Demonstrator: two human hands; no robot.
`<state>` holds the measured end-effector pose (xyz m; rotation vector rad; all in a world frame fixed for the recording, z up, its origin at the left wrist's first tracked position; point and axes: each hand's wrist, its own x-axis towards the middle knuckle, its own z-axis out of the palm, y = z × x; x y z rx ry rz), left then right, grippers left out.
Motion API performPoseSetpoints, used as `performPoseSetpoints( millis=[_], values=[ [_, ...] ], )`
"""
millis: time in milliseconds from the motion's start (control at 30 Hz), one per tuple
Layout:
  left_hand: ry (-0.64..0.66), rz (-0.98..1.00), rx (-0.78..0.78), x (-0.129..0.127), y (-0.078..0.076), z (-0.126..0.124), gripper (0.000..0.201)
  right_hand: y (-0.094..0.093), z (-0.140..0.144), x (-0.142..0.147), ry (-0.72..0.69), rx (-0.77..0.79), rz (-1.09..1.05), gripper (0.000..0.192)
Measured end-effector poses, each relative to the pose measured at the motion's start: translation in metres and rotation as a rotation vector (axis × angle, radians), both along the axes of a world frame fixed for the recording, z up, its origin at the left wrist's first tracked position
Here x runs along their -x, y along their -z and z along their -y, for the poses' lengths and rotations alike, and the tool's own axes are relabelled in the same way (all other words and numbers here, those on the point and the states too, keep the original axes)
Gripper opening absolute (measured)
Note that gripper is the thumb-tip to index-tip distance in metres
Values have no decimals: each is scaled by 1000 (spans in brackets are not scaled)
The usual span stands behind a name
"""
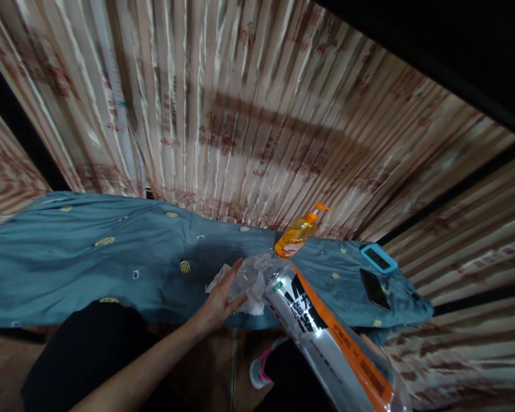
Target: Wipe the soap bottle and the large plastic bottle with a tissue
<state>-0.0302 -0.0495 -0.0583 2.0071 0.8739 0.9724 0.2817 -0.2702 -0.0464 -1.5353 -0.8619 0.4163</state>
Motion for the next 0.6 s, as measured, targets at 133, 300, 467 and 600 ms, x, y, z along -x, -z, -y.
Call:
performPoseSetpoints(
  millis=[133,300,467,600],
  values=[
    [0,-11,19,0,0,0,78,3,-11,-1,8,63,-63,29],
    [9,-2,-17,-2,-3,-1,77,-11,-30,-1,64,96,-110,29],
    [11,-3,-17,-2,-6,0,79,-29,-15,30,1,104,-173,54],
    [25,4,-30,-1,-3,-2,82,-45,11,72,63,-30,-69,69]
  ],
)
